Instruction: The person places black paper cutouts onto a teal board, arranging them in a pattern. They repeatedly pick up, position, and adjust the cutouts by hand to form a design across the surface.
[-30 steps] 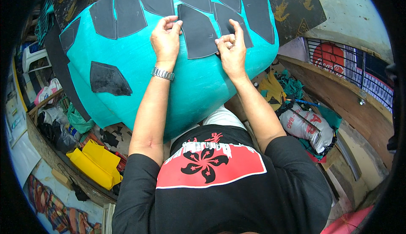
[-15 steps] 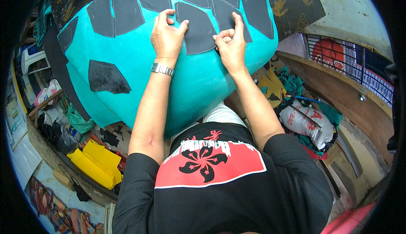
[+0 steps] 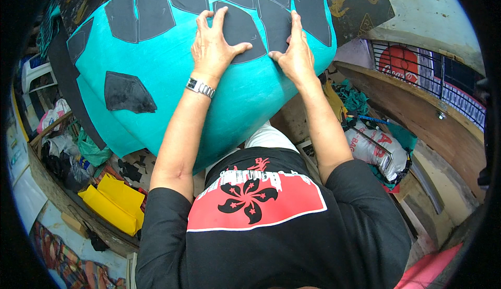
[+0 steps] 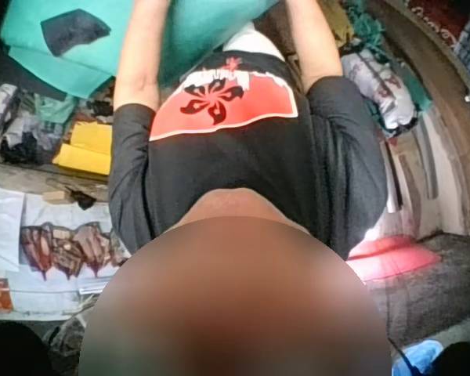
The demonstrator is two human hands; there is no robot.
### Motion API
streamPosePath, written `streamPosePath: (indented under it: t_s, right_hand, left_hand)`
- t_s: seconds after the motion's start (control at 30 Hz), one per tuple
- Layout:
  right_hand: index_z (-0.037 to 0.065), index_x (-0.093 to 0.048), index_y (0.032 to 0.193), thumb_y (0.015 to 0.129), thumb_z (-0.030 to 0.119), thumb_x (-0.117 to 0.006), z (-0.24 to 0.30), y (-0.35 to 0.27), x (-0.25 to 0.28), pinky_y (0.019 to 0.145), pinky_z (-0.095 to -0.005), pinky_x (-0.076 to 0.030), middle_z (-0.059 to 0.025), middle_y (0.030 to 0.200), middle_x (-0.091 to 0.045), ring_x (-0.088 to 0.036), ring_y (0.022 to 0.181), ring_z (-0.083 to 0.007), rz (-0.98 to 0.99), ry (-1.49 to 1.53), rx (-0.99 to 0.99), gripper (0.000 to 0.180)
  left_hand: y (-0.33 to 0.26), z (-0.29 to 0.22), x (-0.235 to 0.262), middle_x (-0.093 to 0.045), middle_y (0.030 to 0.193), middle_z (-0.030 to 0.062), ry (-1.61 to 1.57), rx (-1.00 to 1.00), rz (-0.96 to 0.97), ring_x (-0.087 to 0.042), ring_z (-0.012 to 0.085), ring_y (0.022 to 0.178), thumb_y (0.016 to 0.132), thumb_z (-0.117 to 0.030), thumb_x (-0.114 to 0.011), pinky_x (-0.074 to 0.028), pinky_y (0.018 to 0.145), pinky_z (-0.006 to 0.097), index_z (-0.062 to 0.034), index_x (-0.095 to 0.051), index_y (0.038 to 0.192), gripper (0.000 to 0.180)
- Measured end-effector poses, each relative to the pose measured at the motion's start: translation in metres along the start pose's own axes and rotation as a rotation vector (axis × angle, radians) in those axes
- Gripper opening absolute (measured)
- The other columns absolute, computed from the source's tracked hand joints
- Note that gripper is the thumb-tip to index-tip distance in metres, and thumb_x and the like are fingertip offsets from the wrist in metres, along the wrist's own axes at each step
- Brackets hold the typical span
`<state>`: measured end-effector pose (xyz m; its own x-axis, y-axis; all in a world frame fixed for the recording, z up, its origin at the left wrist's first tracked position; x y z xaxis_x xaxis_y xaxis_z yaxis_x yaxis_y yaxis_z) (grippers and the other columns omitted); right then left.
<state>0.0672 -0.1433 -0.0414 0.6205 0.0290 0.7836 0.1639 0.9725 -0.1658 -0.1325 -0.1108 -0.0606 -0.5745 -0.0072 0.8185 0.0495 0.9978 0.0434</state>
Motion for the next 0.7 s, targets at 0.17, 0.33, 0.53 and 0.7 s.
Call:
streamPosePath:
  t_s: [0.17,0.33,0.53,0.7]
  right_hand:
    - [0.006,-0.027,0.158,0.075,0.017,-0.086,0.016,0.025,0.007,0.085,-0.0381,-0.052,-0.0202,0.12,-0.056,-0.06,0.106,-0.0307,-0.275,0.289,0.152,0.102]
    - [0.011,-0.038,0.153,0.088,0.043,-0.072,0.062,0.061,-0.06,0.11,-0.0592,-0.031,-0.0166,0.147,-0.046,-0.042,0.136,-0.0374,-0.412,-0.122,0.665,0.08]
    - [0.025,-0.041,0.152,0.091,0.044,-0.068,0.104,0.116,-0.12,0.109,-0.0707,-0.027,-0.0162,0.152,-0.043,-0.039,0.141,-0.0353,-0.351,-0.337,0.885,0.069]
    - [0.006,-0.049,0.144,0.098,0.047,-0.053,0.124,0.159,-0.133,0.117,-0.0697,-0.015,-0.0179,0.149,-0.046,-0.031,0.146,-0.0386,-0.238,-0.38,0.758,0.061]
  left_hand:
    - [-0.039,0.0,-0.005,-0.046,0.145,0.012,0.082,-0.166,-0.046,-0.049,0.0328,0.127,0.069,-0.044,-0.088,-0.045,0.1,0.045,-0.0143,-0.057,0.139,0.082]
    - [-0.094,0.009,-0.002,-0.049,0.152,0.0078,0.165,-0.341,0.136,-0.041,0.0264,0.141,0.087,-0.049,-0.07,-0.031,0.11,0.046,-0.0133,-0.053,0.147,0.072]
    - [-0.111,0.018,-0.008,-0.053,0.145,0.0048,0.111,-0.346,0.132,-0.04,0.0258,0.141,0.087,-0.047,-0.071,-0.026,0.115,0.05,-0.0159,-0.056,0.144,0.067]
    - [-0.107,0.016,-0.004,-0.06,0.129,0.0037,0.038,-0.333,0.056,-0.047,0.0246,0.132,0.085,-0.041,-0.074,-0.03,0.112,0.052,-0.0165,-0.062,0.137,0.059]
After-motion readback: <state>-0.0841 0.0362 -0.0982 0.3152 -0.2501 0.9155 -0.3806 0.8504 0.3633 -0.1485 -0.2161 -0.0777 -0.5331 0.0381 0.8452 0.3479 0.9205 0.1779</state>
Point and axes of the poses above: each hand's wrist, its own y-axis towards the middle knuckle, its own x-axis out of the back of the hand, z = x × y, the point moved 2 cm from there along y, towards the middle knuckle
